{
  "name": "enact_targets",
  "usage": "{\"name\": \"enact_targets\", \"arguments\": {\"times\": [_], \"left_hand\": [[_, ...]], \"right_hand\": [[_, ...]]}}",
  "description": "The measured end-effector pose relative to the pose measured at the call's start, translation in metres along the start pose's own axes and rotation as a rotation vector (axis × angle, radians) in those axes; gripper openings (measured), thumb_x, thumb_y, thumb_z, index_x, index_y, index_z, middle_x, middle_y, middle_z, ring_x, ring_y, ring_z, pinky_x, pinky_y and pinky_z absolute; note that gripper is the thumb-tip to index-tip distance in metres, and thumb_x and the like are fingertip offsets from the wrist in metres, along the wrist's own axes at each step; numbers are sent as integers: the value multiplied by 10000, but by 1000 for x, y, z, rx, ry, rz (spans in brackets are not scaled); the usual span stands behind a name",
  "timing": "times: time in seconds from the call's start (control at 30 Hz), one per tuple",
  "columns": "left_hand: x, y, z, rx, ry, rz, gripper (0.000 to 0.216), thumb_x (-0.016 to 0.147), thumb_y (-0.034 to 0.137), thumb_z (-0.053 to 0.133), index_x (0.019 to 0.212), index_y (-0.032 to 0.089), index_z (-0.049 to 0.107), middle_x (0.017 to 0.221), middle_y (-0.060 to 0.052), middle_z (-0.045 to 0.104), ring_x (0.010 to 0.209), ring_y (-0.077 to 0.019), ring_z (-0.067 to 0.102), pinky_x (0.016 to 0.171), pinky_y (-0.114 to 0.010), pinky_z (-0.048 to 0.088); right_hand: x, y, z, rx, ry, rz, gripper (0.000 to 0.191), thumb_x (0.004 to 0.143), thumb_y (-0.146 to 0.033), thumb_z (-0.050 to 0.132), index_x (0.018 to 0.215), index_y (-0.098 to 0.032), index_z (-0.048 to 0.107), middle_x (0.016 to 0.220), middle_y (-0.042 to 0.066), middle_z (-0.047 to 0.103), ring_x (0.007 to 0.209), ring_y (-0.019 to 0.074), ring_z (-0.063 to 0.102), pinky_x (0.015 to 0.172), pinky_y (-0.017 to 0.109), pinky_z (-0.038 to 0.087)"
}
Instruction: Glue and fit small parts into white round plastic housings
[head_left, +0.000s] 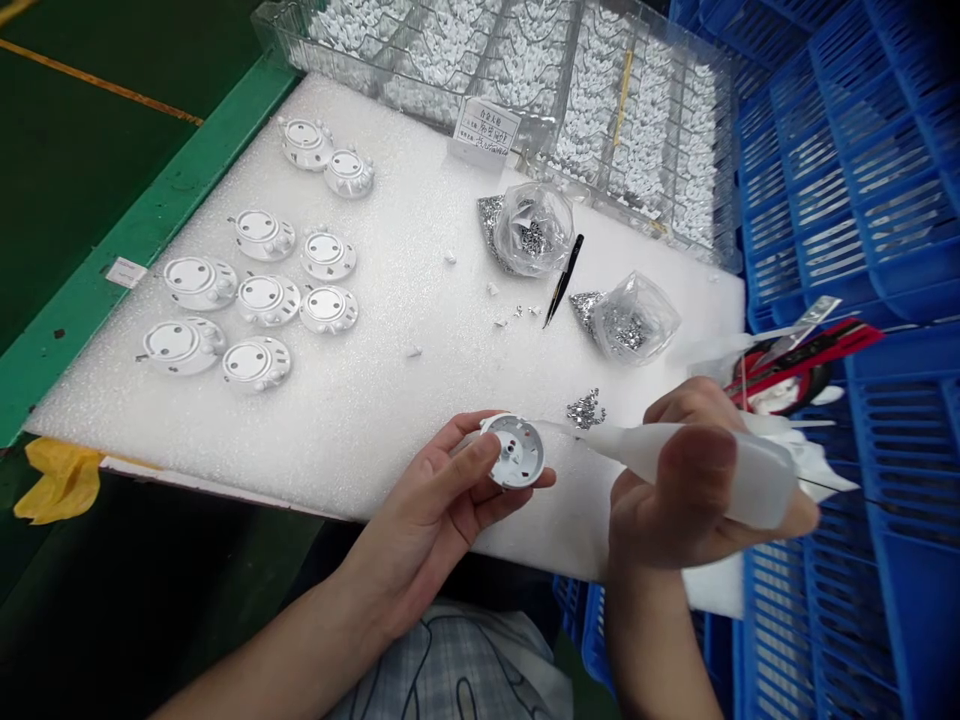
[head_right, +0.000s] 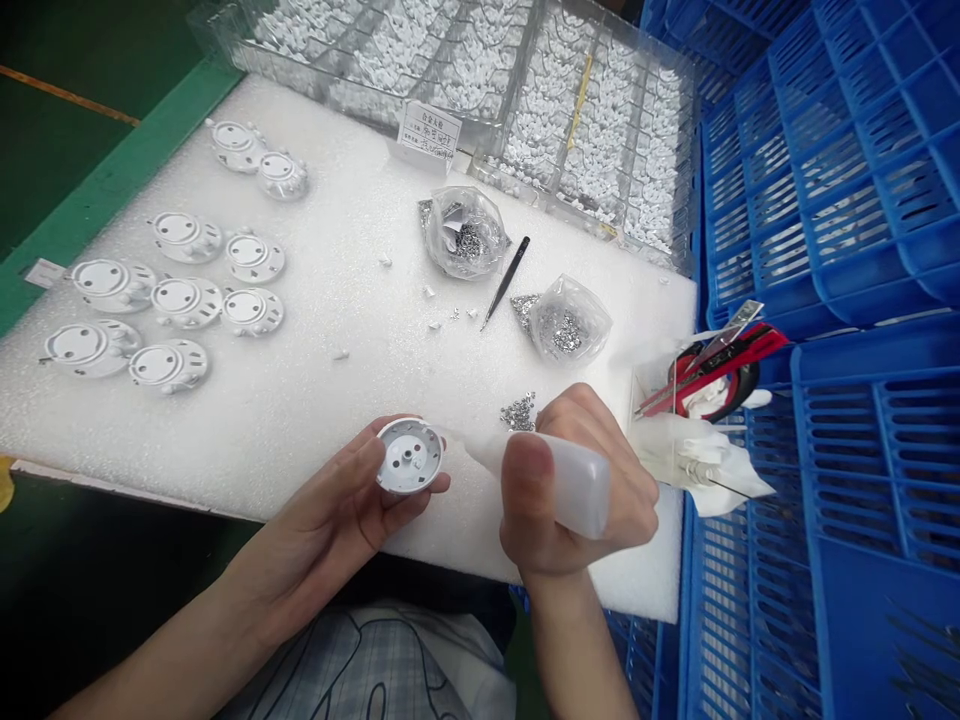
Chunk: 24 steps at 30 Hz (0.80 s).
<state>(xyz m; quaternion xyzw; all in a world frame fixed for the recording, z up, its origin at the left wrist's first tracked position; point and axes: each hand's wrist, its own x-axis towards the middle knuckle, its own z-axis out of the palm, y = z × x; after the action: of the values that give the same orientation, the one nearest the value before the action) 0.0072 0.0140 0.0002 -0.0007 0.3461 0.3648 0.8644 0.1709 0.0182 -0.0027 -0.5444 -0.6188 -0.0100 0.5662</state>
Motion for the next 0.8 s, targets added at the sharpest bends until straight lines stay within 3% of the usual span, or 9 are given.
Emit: {"name": "enact_targets", "arguments": {"times": [0.17, 0.23, 0.3, 0.37, 0.5, 0.57, 0.63, 0.8], "left_hand": [[1, -1, -3, -6, -13, -2, 359, 805, 326, 935, 1039, 160, 719, 952, -15, 794, 857, -175, 816, 775, -186, 637], [1, -1, -4, -18, -16, -4, 333, 816, 314, 927, 1032, 166, 722, 954, -9, 791, 854, -173, 818, 772, -183, 641], [1, 0, -4, -37, -11, -16, 320, 809, 291, 933, 1012, 163, 721, 944, -4, 787, 835, -166, 818, 761, -177, 646], [1, 2, -2, -59, -4, -30, 331, 783, 265, 952, 985, 153, 715, 930, -5, 781, 810, -161, 817, 742, -172, 650], [1, 5, -1, -93, 9, -33, 326, 765, 221, 961, 946, 142, 701, 926, -15, 787, 784, -164, 821, 721, -172, 660], [1, 5, -1, -105, 9, -31, 333, 761, 220, 965, 953, 139, 707, 924, -18, 794, 784, -171, 825, 724, -179, 668], [1, 5, -3, -114, 0, -29, 357, 748, 232, 977, 976, 133, 721, 924, -22, 799, 785, -173, 826, 728, -184, 674], [1, 3, -7, -107, -46, -18, 355, 746, 257, 982, 987, 127, 756, 953, -26, 805, 804, -160, 820, 742, -173, 673]], "right_hand": [[-1, -2, 2, 31, 19, 25, 494, 1014, -397, 581, 619, -230, 335, 563, -21, 260, 502, 136, 311, 602, 351, 227], [3, 1, 6, 86, 99, 63, 529, 1008, -462, 590, 606, -231, 336, 573, -23, 266, 507, 134, 304, 585, 338, 240], [8, 5, 8, 193, 206, 145, 553, 1002, -541, 573, 609, -239, 330, 593, -32, 262, 504, 130, 297, 546, 322, 260], [11, 12, 7, 277, 229, 304, 515, 1009, -604, 512, 656, -248, 392, 629, -38, 298, 515, 133, 352, 523, 307, 314], [9, 23, -1, 256, -7, 546, 375, 997, -561, 512, 936, -222, 660, 877, 60, 648, 781, 194, 636, 679, 336, 500], [3, 25, -4, 212, -133, 529, 298, 959, -491, 626, 1017, -217, 727, 1062, 102, 738, 956, 241, 688, 799, 381, 532], [-2, 25, -4, 118, -248, 460, 223, 927, -439, 717, 1016, -239, 757, 1107, 86, 770, 1025, 260, 696, 853, 399, 535], [-9, 23, 6, -135, -459, 345, 129, 900, -316, 770, 1016, -258, 765, 1079, 55, 779, 968, 223, 718, 807, 354, 575]]}}
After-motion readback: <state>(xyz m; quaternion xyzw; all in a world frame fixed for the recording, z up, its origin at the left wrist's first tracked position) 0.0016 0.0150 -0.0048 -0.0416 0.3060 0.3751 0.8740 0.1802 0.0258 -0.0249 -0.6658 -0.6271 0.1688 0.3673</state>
